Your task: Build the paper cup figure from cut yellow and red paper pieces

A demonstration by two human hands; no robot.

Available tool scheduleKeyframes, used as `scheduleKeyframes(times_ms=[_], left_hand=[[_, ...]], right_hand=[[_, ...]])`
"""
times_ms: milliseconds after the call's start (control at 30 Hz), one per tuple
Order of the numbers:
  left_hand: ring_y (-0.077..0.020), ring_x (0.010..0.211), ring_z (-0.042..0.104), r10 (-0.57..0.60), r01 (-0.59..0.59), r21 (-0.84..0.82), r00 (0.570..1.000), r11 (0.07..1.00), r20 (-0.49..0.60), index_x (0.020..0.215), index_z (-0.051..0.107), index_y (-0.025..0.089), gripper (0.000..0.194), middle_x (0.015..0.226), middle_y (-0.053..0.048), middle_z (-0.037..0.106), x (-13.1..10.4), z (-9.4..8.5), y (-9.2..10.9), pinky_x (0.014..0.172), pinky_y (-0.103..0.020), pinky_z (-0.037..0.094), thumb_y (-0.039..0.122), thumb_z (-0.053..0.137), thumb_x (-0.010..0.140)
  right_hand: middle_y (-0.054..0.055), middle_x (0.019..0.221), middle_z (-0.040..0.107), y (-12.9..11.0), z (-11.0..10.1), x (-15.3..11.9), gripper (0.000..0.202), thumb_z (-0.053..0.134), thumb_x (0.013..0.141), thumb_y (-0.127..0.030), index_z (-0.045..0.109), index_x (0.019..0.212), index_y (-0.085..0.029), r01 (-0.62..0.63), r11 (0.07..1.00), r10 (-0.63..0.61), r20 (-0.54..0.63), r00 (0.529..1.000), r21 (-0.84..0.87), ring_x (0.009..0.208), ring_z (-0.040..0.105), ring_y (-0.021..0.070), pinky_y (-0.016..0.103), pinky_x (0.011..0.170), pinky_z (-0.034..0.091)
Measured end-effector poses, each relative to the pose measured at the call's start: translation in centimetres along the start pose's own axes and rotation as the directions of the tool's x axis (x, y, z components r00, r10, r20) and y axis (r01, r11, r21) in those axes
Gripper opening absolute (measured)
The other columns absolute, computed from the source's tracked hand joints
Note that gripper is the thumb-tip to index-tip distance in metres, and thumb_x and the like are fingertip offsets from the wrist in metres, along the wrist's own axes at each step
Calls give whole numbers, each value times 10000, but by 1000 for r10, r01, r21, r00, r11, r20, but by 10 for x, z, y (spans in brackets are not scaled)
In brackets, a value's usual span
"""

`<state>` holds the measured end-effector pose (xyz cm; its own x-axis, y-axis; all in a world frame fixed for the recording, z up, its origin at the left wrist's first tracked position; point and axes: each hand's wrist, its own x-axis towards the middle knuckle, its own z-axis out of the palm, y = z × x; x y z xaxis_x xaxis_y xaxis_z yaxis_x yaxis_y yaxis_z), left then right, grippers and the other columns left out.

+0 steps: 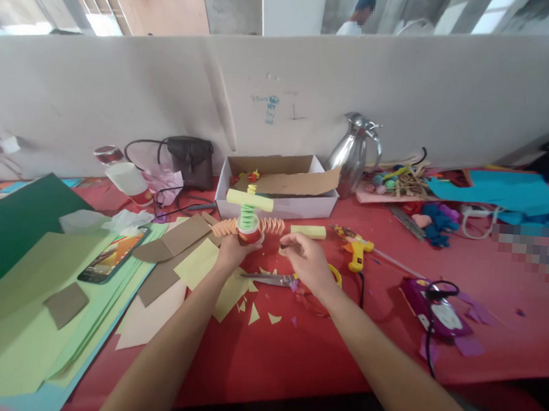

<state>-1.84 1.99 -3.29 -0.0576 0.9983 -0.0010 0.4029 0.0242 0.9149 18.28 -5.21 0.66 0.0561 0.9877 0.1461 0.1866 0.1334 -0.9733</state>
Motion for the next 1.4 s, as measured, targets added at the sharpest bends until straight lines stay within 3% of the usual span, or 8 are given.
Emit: scheduleKeyframes(times_ms=[267, 467, 567, 833, 1400], left_hand=[[-286, 754, 636, 30, -25, 74, 997, 997, -78, 706, 673, 175, 438, 694, -73, 680, 0, 1, 4, 713, -364, 450, 468, 879, 455], [-275, 839, 641, 99, -97, 35, 992, 995, -79, 979, 663, 171, 577, 921, -89, 713, -3, 1, 6, 754, -359, 454, 393, 866, 487], [-277, 843, 643, 132, -129, 47, 990, 991, -59, 1009, 646, 182, 552, 947, -89, 707, -6, 0, 8, 748, -362, 452, 403, 840, 542], [-269, 816, 639, 89, -86, 42, 993, 995, -77, 953, 656, 184, 500, 917, -87, 706, -7, -2, 6, 726, -353, 451, 386, 847, 537], [-287, 850, 661, 74, -74, -14, 997, 997, -27, 1020, 672, 184, 542, 945, -100, 730, -5, -4, 8, 753, -363, 465, 394, 839, 549]], right_hand=[[38, 924, 691, -4, -4, 2, 170, 527, 743, -215, 635, 874, -221, 20, 997, -19, 7, 1000, -72, 865, 650, 201, 342, 791, 500], [36, 920, 699, 0, -8, 0, 153, 529, 764, -239, 639, 866, -217, 18, 991, -16, 16, 1000, -135, 840, 653, 193, 316, 746, 492], [38, 924, 703, 0, -10, 2, 145, 531, 770, -239, 638, 865, -218, 33, 988, -31, 14, 999, -148, 835, 658, 194, 323, 759, 496], [45, 930, 713, 3, -19, 7, 151, 530, 769, -239, 651, 857, -218, 54, 986, -57, -11, 998, -160, 859, 665, 205, 347, 795, 507], [54, 954, 723, 10, -23, 5, 150, 541, 786, -255, 660, 872, -225, 37, 976, -41, -19, 999, -215, 871, 670, 220, 357, 786, 511]])
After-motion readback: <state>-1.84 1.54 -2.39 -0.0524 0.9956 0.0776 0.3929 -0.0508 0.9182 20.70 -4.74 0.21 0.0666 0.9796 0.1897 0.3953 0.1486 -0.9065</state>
